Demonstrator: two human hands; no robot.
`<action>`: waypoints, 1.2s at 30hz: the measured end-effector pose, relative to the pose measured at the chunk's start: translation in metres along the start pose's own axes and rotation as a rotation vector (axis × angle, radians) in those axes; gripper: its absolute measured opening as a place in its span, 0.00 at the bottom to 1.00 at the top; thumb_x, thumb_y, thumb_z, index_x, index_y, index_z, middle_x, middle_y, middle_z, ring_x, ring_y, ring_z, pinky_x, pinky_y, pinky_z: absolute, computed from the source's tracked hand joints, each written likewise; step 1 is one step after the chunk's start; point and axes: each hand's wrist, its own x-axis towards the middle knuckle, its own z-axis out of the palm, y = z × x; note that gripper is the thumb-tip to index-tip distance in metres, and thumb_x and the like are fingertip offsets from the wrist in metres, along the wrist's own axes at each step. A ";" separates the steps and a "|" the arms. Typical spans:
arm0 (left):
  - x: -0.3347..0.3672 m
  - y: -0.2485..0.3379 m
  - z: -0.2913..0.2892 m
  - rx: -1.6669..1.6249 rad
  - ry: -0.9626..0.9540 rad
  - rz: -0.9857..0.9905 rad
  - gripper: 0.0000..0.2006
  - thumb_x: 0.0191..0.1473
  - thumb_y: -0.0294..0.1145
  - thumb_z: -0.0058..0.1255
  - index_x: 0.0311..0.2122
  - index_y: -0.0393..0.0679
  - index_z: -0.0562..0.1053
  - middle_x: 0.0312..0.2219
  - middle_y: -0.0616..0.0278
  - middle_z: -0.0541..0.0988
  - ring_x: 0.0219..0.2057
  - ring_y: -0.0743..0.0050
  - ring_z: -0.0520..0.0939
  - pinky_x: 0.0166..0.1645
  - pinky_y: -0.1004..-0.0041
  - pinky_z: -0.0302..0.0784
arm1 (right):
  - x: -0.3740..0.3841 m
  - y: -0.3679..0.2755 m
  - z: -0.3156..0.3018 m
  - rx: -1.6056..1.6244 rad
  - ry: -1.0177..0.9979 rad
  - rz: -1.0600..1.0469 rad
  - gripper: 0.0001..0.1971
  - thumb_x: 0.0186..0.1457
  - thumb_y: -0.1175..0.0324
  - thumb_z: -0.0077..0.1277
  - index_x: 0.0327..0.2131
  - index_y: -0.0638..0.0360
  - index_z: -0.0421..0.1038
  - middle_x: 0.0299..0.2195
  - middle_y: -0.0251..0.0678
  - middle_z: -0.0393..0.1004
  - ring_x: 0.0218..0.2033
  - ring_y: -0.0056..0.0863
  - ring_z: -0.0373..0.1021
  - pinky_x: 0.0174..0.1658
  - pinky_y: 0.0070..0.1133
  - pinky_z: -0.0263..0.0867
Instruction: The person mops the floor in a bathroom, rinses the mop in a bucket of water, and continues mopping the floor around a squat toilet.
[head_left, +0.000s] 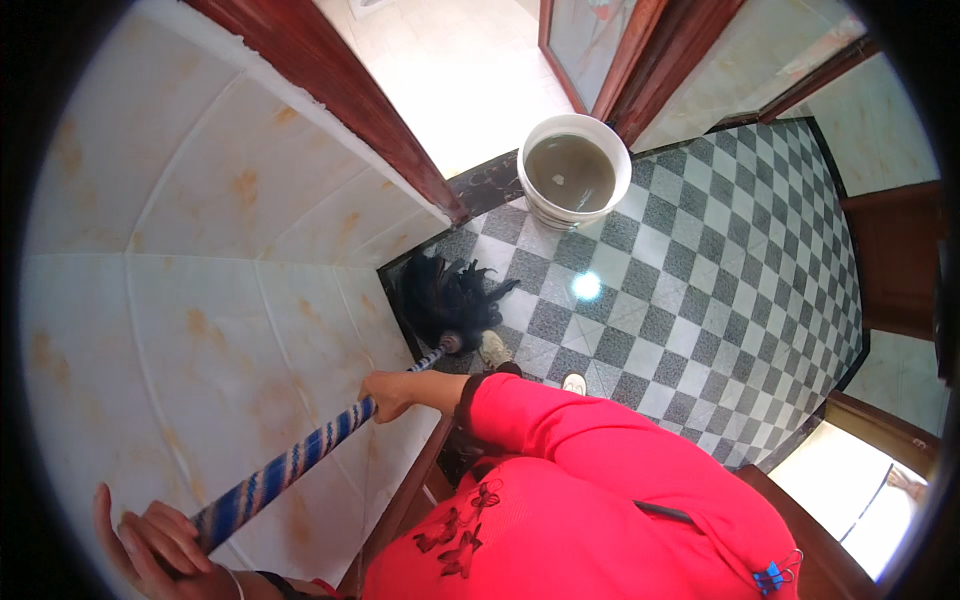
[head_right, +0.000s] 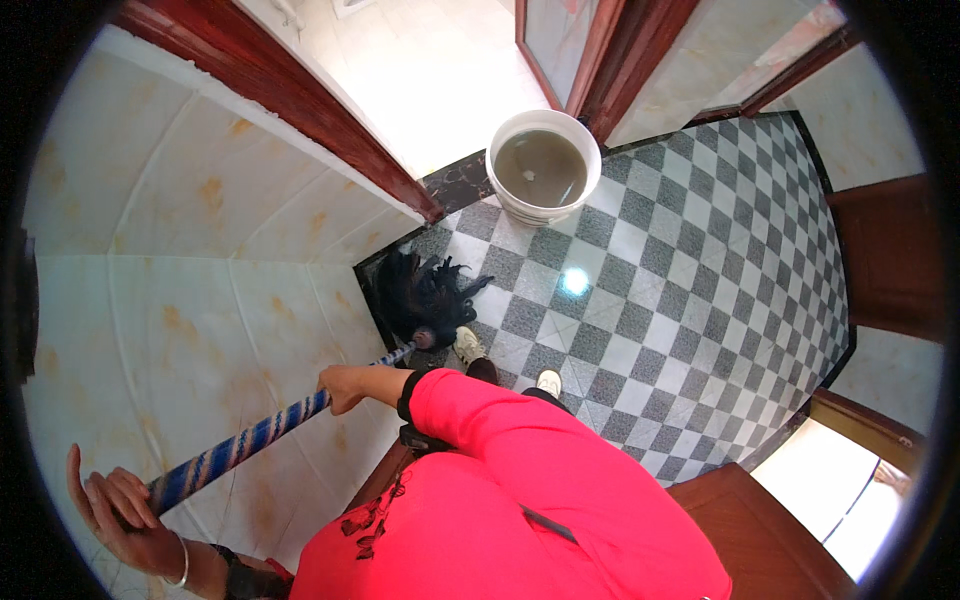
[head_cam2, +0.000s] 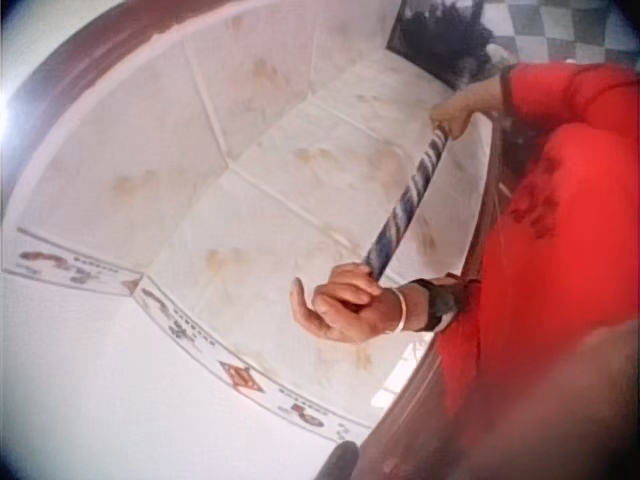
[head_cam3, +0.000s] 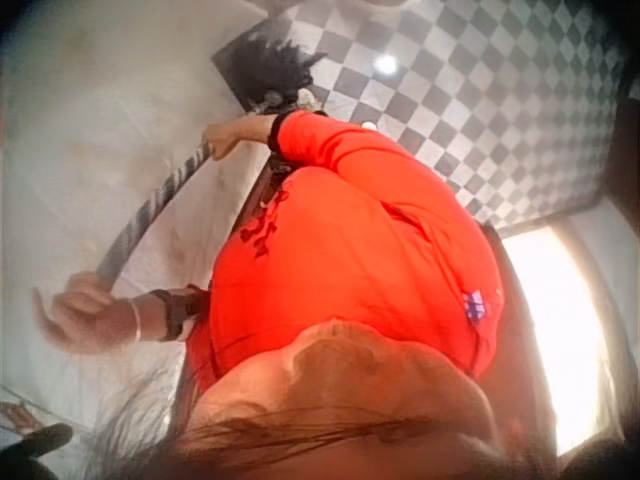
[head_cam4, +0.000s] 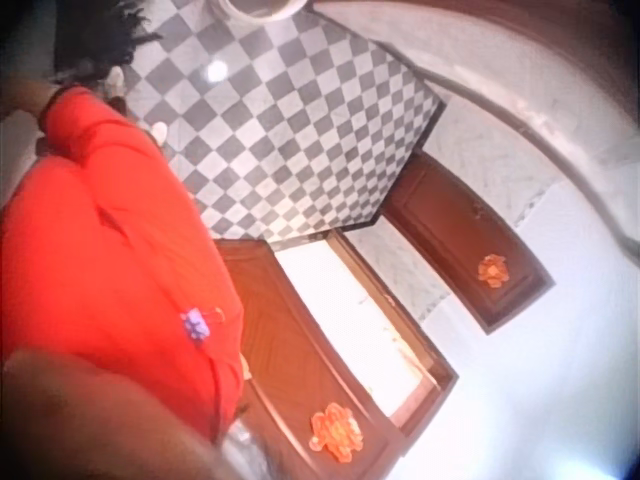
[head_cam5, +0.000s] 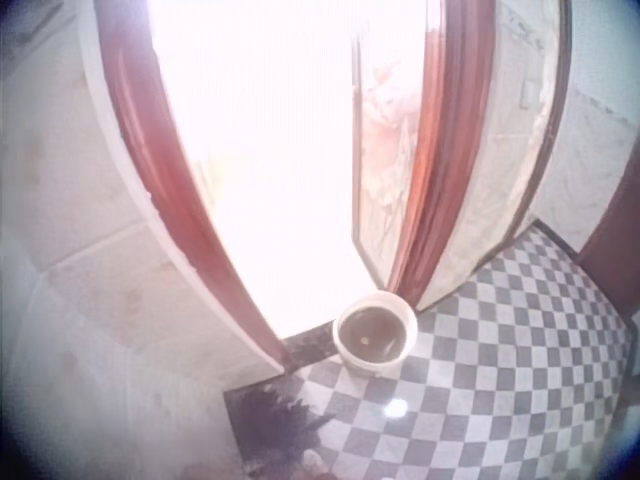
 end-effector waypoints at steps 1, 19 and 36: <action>-0.001 0.002 -0.001 -0.006 0.001 0.007 0.18 0.54 0.31 0.26 0.46 0.30 0.57 0.06 0.73 0.54 0.08 0.87 0.50 0.17 0.87 0.54 | -0.009 -0.007 -0.003 0.009 -0.074 0.112 0.10 0.28 0.70 0.48 0.21 0.62 0.68 0.19 0.46 0.69 0.25 0.43 0.65 0.28 0.27 0.61; 0.040 0.094 0.102 -0.268 -0.536 0.549 0.16 0.52 0.29 0.32 0.43 0.30 0.62 0.23 0.59 0.72 0.17 0.81 0.69 0.25 0.88 0.64 | -0.177 -0.072 -0.125 -0.032 0.465 0.252 0.05 0.32 0.73 0.47 0.19 0.63 0.65 0.14 0.41 0.66 0.17 0.25 0.63 0.24 0.23 0.60; -0.071 0.023 0.390 -0.868 -1.886 0.134 0.25 0.47 0.32 0.45 0.50 0.40 0.54 0.27 0.62 0.69 0.27 0.83 0.69 0.30 0.82 0.66 | -0.408 0.052 -0.058 -0.441 1.623 1.146 0.06 0.34 0.68 0.45 0.18 0.61 0.65 0.16 0.47 0.66 0.23 0.44 0.66 0.25 0.27 0.59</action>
